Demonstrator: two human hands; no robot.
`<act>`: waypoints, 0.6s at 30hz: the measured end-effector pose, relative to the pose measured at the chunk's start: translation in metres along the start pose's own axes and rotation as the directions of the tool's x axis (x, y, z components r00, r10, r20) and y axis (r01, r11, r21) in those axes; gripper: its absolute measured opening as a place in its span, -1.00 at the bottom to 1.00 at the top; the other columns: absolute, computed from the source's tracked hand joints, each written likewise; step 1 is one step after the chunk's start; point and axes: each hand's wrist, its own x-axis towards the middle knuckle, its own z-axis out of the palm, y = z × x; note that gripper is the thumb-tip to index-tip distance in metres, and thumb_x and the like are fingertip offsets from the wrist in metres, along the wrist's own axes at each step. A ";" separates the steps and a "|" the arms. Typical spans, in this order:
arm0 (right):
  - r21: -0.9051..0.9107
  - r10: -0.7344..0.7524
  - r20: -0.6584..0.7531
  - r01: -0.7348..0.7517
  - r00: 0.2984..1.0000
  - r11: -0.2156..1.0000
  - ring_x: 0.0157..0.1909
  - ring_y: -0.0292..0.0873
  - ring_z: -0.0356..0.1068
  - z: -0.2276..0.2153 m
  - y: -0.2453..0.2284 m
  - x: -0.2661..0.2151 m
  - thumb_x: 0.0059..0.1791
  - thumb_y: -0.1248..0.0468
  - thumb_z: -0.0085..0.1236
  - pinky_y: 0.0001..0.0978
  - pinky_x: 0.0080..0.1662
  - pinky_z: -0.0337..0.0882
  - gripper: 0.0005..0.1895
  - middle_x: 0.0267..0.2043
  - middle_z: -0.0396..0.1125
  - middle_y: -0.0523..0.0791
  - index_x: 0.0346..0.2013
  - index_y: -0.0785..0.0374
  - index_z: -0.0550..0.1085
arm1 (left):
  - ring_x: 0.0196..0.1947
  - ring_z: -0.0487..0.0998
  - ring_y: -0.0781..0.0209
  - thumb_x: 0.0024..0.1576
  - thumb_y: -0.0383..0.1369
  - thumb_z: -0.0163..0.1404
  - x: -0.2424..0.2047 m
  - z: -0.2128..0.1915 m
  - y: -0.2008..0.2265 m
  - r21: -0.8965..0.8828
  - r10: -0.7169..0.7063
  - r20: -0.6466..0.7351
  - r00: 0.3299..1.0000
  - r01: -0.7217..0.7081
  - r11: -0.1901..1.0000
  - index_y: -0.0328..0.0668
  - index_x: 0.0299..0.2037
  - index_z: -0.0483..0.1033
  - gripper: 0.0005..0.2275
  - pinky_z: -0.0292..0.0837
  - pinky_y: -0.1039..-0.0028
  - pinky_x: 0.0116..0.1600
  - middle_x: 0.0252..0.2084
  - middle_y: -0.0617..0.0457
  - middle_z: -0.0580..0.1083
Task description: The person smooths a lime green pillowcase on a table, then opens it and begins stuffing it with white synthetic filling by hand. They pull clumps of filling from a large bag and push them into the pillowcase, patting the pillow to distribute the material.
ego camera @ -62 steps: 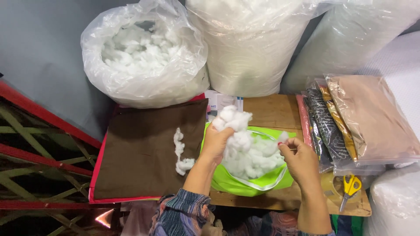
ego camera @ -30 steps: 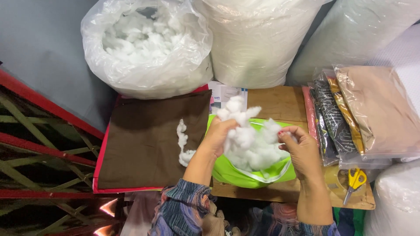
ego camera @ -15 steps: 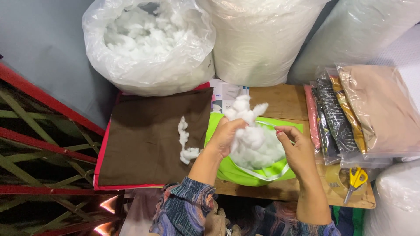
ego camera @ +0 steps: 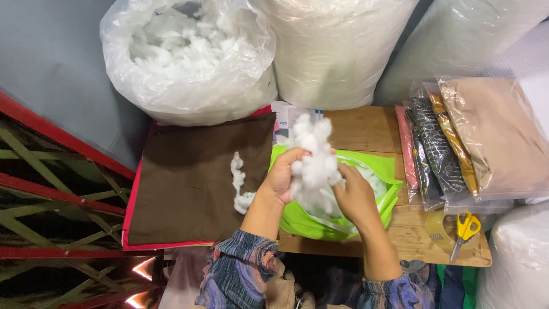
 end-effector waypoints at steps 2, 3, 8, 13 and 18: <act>0.253 0.146 -0.082 -0.121 0.986 0.960 0.23 0.02 0.42 -0.018 -0.021 -0.005 0.10 0.16 0.00 -0.04 0.20 0.43 -0.65 0.19 0.41 -0.04 0.17 0.04 0.50 | -0.30 0.67 0.07 -0.10 -0.47 0.21 0.044 -0.046 -0.013 0.022 0.165 -0.047 0.985 -0.164 0.986 -0.30 -0.09 0.60 -0.67 0.61 0.19 -0.08 -0.30 -0.12 0.60; 0.253 0.143 -0.080 -0.119 0.986 0.960 0.23 0.02 0.42 -0.017 -0.017 -0.004 0.10 0.16 0.00 -0.04 0.20 0.43 -0.65 0.19 0.41 -0.04 0.17 0.04 0.50 | -0.30 0.67 0.07 -0.10 -0.47 0.21 0.046 -0.047 -0.016 0.022 0.167 -0.048 0.985 -0.167 0.986 -0.30 -0.09 0.60 -0.67 0.61 0.19 -0.08 -0.30 -0.12 0.60; 0.852 0.119 0.004 -0.066 0.993 0.519 0.09 -0.19 0.39 -0.021 -0.018 -0.009 0.07 -0.14 -0.13 -0.23 0.06 0.48 -0.37 0.23 0.32 -0.08 0.36 0.06 0.33 | -0.07 0.59 0.09 -0.13 -0.48 0.33 0.032 -0.021 -0.022 0.310 0.376 -0.038 0.926 -0.347 0.885 -0.25 0.17 0.46 -0.41 0.57 0.24 0.03 -0.06 -0.08 0.55; 0.748 0.116 -0.022 -0.061 0.993 0.661 -0.11 -0.18 0.44 -0.018 -0.018 -0.008 -0.15 0.33 0.36 -0.30 -0.05 0.57 -0.33 0.05 0.34 -0.02 0.26 0.15 0.43 | -0.01 0.53 0.17 -0.12 -0.45 0.35 0.005 0.001 -0.018 0.368 0.403 0.007 0.915 -0.377 0.850 -0.22 0.20 0.43 -0.38 0.55 0.30 0.07 0.00 -0.03 0.52; 0.729 0.198 -0.113 -0.054 0.974 0.682 -0.32 -0.21 0.50 -0.019 0.000 -0.003 -0.09 0.36 0.36 -0.33 -0.12 0.60 -0.65 -0.29 0.46 -0.02 0.00 0.18 0.59 | -0.08 0.57 0.14 -0.12 -0.41 0.34 0.015 -0.007 -0.013 0.334 0.396 -0.054 0.917 -0.357 0.872 -0.16 0.14 0.49 -0.45 0.57 0.27 0.00 -0.07 -0.02 0.54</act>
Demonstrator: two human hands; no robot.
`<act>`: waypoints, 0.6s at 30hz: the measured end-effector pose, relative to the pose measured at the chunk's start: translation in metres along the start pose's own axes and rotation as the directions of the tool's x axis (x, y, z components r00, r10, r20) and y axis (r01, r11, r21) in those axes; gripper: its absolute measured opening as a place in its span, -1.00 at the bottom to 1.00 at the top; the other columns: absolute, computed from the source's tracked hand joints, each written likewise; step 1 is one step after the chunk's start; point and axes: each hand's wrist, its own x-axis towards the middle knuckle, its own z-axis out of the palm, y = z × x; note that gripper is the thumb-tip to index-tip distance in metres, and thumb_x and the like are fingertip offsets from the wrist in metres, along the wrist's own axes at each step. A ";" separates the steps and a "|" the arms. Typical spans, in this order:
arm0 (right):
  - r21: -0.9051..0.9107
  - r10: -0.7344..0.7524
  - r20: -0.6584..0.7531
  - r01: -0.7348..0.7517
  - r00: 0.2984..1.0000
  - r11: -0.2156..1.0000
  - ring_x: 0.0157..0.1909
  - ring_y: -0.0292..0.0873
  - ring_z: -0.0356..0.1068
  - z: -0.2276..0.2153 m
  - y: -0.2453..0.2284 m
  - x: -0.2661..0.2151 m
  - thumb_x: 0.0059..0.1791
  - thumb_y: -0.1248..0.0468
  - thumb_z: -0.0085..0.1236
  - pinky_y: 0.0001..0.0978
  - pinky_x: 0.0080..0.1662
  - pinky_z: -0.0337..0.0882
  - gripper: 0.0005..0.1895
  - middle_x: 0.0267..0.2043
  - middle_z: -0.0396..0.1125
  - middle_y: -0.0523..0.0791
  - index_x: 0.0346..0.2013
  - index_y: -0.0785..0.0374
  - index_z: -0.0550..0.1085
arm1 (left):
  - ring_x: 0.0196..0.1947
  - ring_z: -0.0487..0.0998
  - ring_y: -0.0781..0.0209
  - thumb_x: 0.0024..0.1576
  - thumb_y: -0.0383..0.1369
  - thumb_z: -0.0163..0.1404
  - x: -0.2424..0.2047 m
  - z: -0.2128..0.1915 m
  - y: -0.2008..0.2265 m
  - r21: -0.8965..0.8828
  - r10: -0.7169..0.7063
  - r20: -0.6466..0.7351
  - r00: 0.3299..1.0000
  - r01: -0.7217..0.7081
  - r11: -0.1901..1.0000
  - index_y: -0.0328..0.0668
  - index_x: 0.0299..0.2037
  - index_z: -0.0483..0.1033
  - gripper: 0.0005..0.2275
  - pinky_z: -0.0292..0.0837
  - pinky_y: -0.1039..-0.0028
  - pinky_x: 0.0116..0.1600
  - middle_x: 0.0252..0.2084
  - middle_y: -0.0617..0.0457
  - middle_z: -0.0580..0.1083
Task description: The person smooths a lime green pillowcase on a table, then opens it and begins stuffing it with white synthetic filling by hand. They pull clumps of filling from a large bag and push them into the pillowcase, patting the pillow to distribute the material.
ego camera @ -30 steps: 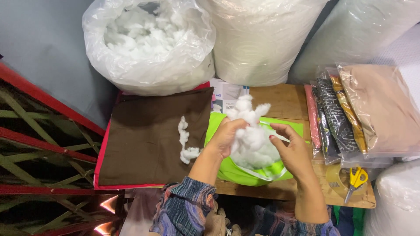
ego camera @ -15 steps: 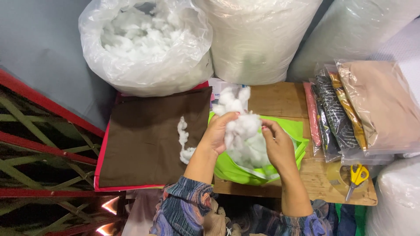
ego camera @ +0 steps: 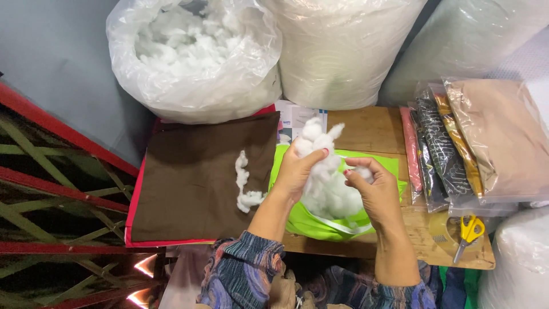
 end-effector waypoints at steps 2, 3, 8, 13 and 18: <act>0.070 -0.036 -0.062 0.040 0.997 0.997 -0.21 -0.30 0.46 -0.010 0.011 0.006 -0.09 0.37 0.35 -0.41 -0.09 0.59 -0.65 -0.16 0.45 -0.08 0.00 0.22 0.57 | -0.09 0.58 0.14 -0.09 -0.40 0.32 0.001 -0.004 0.005 -0.023 -0.005 -0.030 1.000 0.004 1.000 -0.16 0.13 0.49 -0.48 0.57 0.28 -0.01 -0.07 -0.01 0.53; 0.070 -0.036 -0.061 0.040 0.997 0.997 -0.21 -0.30 0.46 -0.012 0.005 0.004 -0.09 0.37 0.35 -0.41 -0.09 0.59 -0.65 -0.16 0.45 -0.08 0.00 0.22 0.57 | -0.09 0.58 0.14 -0.09 -0.40 0.32 0.002 -0.006 0.004 -0.024 -0.004 -0.031 1.000 0.003 1.000 -0.16 0.13 0.49 -0.48 0.57 0.28 -0.01 -0.07 -0.01 0.53; -0.013 -0.040 0.024 0.040 0.999 0.999 0.13 -0.23 0.40 -0.013 -0.007 -0.007 -0.09 0.31 0.35 -0.29 0.14 0.48 -0.52 0.06 0.41 -0.12 0.13 0.15 0.53 | -0.16 0.64 0.13 -0.15 -0.38 0.39 -0.003 0.000 0.003 -0.008 -0.054 0.037 0.998 0.054 0.998 -0.14 0.10 0.52 -0.45 0.62 0.30 -0.08 -0.12 -0.01 0.57; -0.141 -0.075 0.094 0.088 0.993 0.986 0.13 -0.15 0.41 -0.006 0.007 -0.002 -0.15 0.34 0.45 -0.16 0.13 0.48 -0.54 0.03 0.43 -0.08 0.02 0.23 0.54 | -0.20 0.65 0.12 -0.14 -0.33 0.42 -0.005 0.010 -0.008 0.011 -0.100 0.108 0.989 0.100 0.995 -0.16 0.06 0.53 -0.47 0.64 0.29 -0.14 -0.16 -0.04 0.58; -0.134 -0.114 0.016 0.115 0.993 0.984 0.06 -0.25 0.42 -0.019 0.021 0.007 -0.01 0.32 0.30 -0.26 0.06 0.50 -0.87 0.01 0.41 -0.15 -0.18 0.20 0.57 | -0.24 0.67 0.13 -0.10 -0.36 0.40 0.004 0.002 -0.010 -0.004 -0.089 0.092 0.992 0.090 0.996 -0.15 -0.03 0.55 -0.57 0.66 0.32 -0.18 -0.20 -0.03 0.58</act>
